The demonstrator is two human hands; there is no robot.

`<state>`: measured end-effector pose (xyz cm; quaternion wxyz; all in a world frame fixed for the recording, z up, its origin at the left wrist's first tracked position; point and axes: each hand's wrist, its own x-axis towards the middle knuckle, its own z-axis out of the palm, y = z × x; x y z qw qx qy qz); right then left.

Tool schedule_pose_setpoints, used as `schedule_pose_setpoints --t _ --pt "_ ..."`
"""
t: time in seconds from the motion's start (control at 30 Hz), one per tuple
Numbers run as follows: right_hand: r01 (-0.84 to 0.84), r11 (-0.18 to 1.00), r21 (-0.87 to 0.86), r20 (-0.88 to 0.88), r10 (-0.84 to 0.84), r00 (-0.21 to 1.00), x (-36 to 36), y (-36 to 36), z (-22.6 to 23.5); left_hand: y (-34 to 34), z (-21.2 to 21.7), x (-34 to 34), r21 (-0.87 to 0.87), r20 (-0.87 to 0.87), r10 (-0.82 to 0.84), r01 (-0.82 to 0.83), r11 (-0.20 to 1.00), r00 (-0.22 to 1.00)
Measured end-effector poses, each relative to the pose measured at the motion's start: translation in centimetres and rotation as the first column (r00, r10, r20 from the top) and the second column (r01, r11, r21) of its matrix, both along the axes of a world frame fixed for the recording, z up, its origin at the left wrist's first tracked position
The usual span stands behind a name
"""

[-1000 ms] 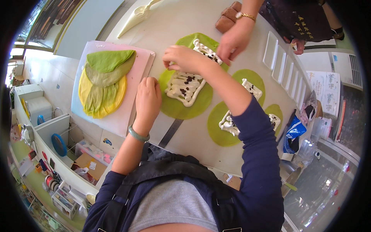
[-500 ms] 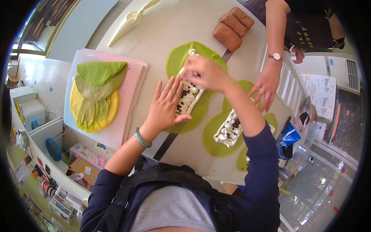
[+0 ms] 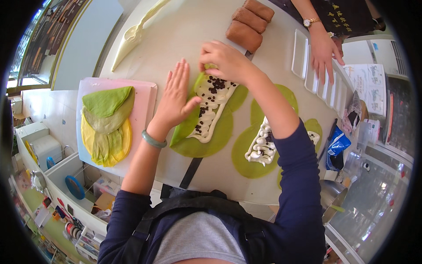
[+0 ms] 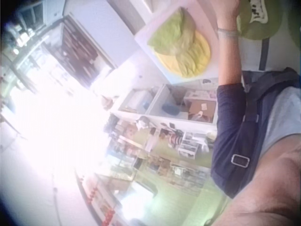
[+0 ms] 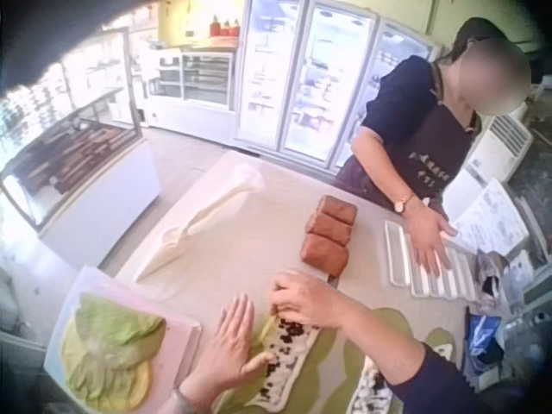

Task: The person pipes cream onto green crepes, adds chocolate chips, and rolls them into cylinders. They then separate and stack yellow crepes, pipe cream onto them, and prepare to roll them.

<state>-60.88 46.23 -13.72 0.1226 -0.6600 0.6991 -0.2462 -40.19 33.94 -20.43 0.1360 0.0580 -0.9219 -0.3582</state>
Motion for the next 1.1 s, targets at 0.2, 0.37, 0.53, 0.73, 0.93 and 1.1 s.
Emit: schedule_pose_setpoints --t 0.2,0.37,0.53,0.73,0.93,1.1 --pt "0.356 0.929 -0.104 0.077 -0.349 0.934 3.2 6.6 -2.2 1.1 -0.1 -1.9 -0.302 0.11 -0.267 0.288 0.909 0.957" --pt "0.792 0.607 -0.06 0.335 -0.735 0.589 12.3 12.0 -0.7 0.9 -0.8 -4.1 -0.304 -0.003 -0.276 0.262 0.916 0.961" --pt "0.907 0.35 0.234 0.33 -0.906 0.265 23.1 14.2 -0.9 -0.1 1.4 -6.2 -0.272 -0.08 -0.243 0.213 0.938 0.967" --pt "0.98 0.035 0.197 0.017 -0.999 0.032 27.5 11.2 -4.0 4.4 2.6 -9.4 -0.253 -0.018 -0.903 0.872 0.419 0.429" --pt "0.999 -0.047 0.021 0.142 -0.989 -0.049 27.4 9.8 -4.8 8.0 2.6 -10.6 -0.371 0.235 -0.965 0.929 0.021 0.115" --pt "0.993 -0.014 0.119 0.565 -0.821 -0.08 27.8 7.3 -4.0 5.1 5.4 -11.6 -0.291 0.296 -0.954 0.956 -0.041 0.049"
